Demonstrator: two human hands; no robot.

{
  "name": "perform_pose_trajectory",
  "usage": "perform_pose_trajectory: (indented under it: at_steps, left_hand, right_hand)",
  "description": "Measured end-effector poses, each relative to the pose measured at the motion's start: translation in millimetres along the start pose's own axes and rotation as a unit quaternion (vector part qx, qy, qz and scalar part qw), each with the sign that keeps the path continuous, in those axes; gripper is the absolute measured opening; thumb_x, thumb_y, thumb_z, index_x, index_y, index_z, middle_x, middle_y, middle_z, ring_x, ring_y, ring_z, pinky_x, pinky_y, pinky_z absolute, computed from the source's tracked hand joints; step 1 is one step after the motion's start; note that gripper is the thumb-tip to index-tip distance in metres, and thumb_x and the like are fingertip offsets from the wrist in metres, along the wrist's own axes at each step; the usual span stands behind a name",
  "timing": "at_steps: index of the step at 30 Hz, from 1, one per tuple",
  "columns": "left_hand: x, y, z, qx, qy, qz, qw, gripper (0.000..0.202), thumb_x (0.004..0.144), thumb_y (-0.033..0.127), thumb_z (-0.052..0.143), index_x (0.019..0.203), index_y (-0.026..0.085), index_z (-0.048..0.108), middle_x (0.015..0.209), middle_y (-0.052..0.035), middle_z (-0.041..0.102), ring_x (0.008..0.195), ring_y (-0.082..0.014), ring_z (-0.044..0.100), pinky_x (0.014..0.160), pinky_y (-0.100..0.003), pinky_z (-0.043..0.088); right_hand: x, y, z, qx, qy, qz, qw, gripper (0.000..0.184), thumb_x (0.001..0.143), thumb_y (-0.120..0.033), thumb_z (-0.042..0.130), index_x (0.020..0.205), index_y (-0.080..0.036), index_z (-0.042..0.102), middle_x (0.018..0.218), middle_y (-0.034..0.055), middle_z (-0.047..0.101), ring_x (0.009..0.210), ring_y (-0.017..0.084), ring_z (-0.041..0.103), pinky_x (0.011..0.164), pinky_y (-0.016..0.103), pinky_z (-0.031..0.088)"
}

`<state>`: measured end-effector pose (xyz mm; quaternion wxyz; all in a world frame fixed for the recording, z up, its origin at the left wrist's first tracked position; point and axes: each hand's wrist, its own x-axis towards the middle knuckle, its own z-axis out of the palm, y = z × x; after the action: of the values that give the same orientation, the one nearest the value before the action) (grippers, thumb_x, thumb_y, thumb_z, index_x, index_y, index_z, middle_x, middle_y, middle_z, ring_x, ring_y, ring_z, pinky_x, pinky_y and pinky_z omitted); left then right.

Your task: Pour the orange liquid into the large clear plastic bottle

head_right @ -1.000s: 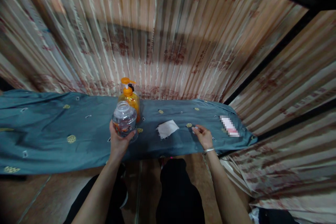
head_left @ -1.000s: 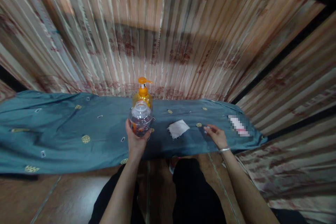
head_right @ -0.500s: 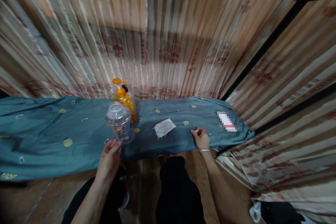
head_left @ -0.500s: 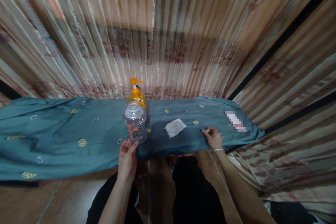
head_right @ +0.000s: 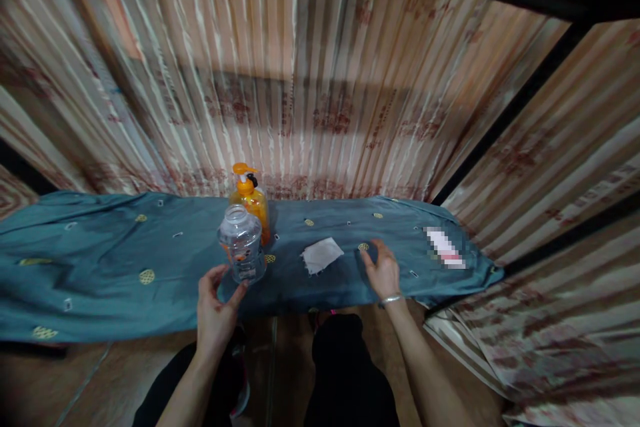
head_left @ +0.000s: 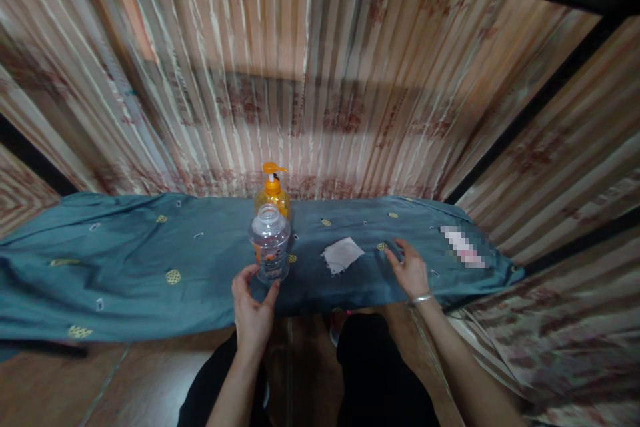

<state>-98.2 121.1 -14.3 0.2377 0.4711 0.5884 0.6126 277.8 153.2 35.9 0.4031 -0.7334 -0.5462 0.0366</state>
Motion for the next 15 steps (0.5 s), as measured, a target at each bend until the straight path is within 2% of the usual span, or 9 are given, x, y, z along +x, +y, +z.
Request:
perform_pose_trajectory:
  at_steps: [3,5,7,9,12,15]
  left_hand:
    - [-7.3,4.1,-0.2,0.018,-0.106,0.048,0.993,0.040,0.100,0.044,0.072,0.132,0.021,0.067,0.137,-0.0112,0.069,0.116,-0.0267,0.071,0.098,-0.051,0.062]
    - [-14.7,2.8,10.3,0.022,-0.178,0.059,0.982,0.038,0.101,0.044,0.070,0.132,0.021,0.067,0.134,-0.0109,0.070,0.112,-0.0251,0.072,0.095,-0.048,0.063]
    - [-21.3,-0.2,24.8,0.026,-0.234,0.061,0.970,0.038,0.101,0.044,0.070,0.132,0.022,0.067,0.134,-0.0109,0.070,0.111,-0.0247,0.072,0.094,-0.047,0.064]
    - [-25.3,-3.1,38.3,0.028,-0.267,0.056,0.962,0.039,0.101,0.043,0.070,0.133,0.022,0.067,0.135,-0.0111,0.069,0.112,-0.0251,0.072,0.094,-0.048,0.063]
    - [-26.1,-5.3,50.7,0.024,-0.293,0.046,0.955,0.040,0.101,0.043,0.071,0.134,0.021,0.066,0.136,-0.0113,0.069,0.113,-0.0256,0.072,0.095,-0.048,0.063]
    - [-24.3,-5.2,54.3,0.013,-0.300,0.039,0.953,0.041,0.101,0.043,0.071,0.134,0.021,0.066,0.136,-0.0113,0.069,0.113,-0.0259,0.072,0.095,-0.049,0.063]
  right_hand:
    - [19.4,-65.2,16.7,0.046,-0.045,-0.086,0.994,0.048,0.094,-0.055,0.064,0.128,-0.022,0.075,0.127,0.0142,0.081,0.108,0.029,0.079,0.103,0.046,0.061]
    - [33.7,-118.1,30.4,0.123,-0.101,-0.172,0.972,0.043,0.095,-0.047,0.069,0.128,-0.020,0.076,0.123,0.0130,0.083,0.108,0.027,0.080,0.104,0.046,0.061]
    - [47.5,-170.6,44.6,0.185,-0.149,-0.205,0.949,0.038,0.096,-0.041,0.072,0.128,-0.021,0.076,0.122,0.0105,0.084,0.110,0.025,0.080,0.104,0.042,0.061]
    - [59.2,-215.7,57.9,0.218,-0.185,-0.208,0.936,0.038,0.095,-0.034,0.074,0.130,-0.019,0.075,0.124,0.0111,0.084,0.114,0.023,0.080,0.106,0.039,0.060]
    - [71.3,-261.6,74.3,0.241,-0.220,-0.205,0.922,0.043,0.092,-0.028,0.079,0.133,-0.018,0.074,0.131,0.0118,0.081,0.122,0.023,0.077,0.107,0.038,0.059]
    - [76.8,-283.6,84.9,0.239,-0.255,-0.219,0.911,0.042,0.089,-0.023,0.081,0.129,-0.016,0.076,0.133,0.0110,0.081,0.123,0.022,0.076,0.108,0.035,0.057]
